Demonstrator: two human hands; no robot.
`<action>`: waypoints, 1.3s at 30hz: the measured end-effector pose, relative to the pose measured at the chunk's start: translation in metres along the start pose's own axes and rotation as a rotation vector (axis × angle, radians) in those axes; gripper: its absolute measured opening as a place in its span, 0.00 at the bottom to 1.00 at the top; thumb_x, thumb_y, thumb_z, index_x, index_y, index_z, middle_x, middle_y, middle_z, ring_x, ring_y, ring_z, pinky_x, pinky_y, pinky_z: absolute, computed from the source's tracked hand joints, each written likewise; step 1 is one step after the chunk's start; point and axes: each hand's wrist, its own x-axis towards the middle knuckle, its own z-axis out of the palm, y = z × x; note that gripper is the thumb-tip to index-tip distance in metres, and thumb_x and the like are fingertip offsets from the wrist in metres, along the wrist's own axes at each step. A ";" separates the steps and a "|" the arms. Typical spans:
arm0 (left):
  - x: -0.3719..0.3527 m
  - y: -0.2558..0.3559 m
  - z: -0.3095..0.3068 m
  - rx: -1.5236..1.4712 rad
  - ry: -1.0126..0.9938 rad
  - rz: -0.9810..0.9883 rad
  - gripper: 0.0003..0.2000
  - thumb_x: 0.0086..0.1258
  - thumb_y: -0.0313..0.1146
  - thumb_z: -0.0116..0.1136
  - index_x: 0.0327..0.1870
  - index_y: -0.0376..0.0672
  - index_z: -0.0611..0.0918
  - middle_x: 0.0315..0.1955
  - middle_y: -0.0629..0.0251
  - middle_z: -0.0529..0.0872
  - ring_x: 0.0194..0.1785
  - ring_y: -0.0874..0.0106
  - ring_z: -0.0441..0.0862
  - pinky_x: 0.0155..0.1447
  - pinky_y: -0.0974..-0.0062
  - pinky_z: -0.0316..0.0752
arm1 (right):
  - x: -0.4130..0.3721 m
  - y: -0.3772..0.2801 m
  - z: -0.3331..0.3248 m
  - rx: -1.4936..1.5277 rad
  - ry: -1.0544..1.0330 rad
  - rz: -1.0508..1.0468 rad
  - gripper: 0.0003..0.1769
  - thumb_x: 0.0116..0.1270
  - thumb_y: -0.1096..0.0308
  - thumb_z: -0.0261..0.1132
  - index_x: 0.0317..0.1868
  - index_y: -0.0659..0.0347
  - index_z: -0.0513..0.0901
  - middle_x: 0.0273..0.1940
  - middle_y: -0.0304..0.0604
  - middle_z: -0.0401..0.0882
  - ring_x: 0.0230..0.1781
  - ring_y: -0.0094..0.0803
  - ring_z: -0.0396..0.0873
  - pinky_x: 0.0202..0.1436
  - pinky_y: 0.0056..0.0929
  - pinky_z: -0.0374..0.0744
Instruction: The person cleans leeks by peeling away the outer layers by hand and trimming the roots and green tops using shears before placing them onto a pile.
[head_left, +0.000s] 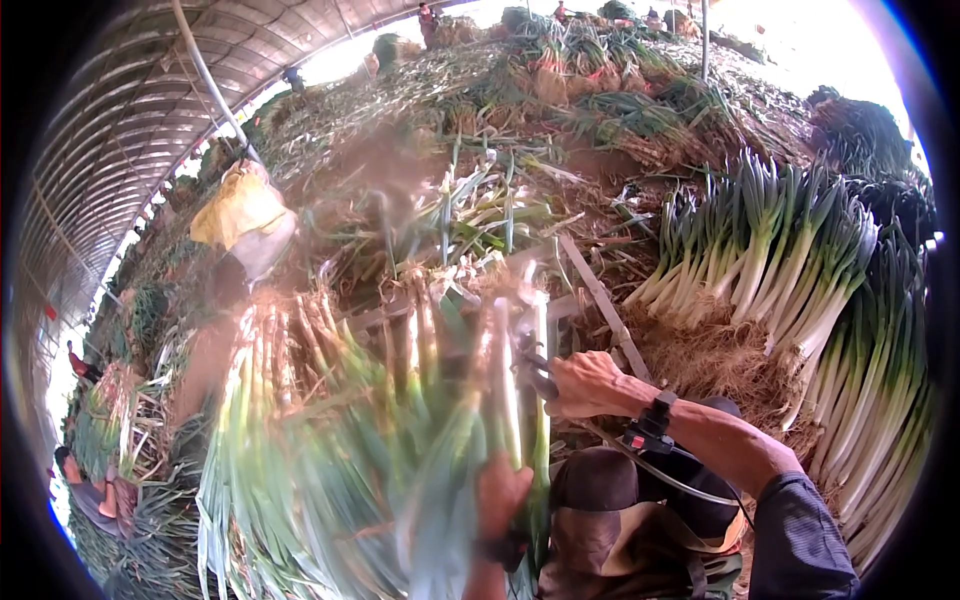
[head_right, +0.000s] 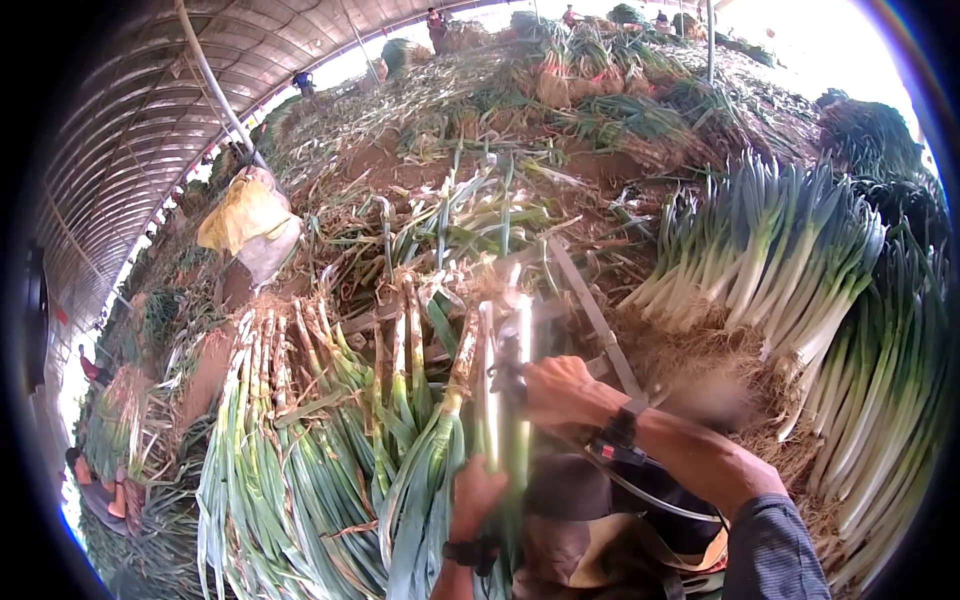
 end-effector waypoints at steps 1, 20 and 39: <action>0.000 -0.002 0.001 -0.013 0.006 0.007 0.17 0.61 0.38 0.62 0.44 0.34 0.78 0.35 0.37 0.84 0.40 0.38 0.82 0.46 0.45 0.77 | 0.006 0.001 0.000 -0.026 0.013 -0.002 0.21 0.48 0.56 0.66 0.36 0.66 0.84 0.16 0.48 0.77 0.12 0.38 0.75 0.18 0.43 0.74; 0.004 0.020 -0.038 0.312 0.227 0.001 0.19 0.66 0.40 0.55 0.55 0.41 0.81 0.51 0.53 0.81 0.56 0.52 0.76 0.62 0.54 0.70 | -0.061 -0.024 -0.024 0.044 -0.224 -0.135 0.25 0.76 0.47 0.51 0.68 0.42 0.78 0.24 0.42 0.83 0.20 0.33 0.81 0.26 0.36 0.80; 0.066 -0.018 -0.053 0.434 0.115 -0.155 0.29 0.62 0.44 0.59 0.63 0.37 0.77 0.60 0.48 0.78 0.66 0.49 0.70 0.71 0.49 0.61 | -0.065 -0.065 -0.028 0.023 -0.345 -0.205 0.27 0.56 0.45 0.69 0.45 0.60 0.81 0.23 0.48 0.81 0.23 0.47 0.81 0.28 0.44 0.76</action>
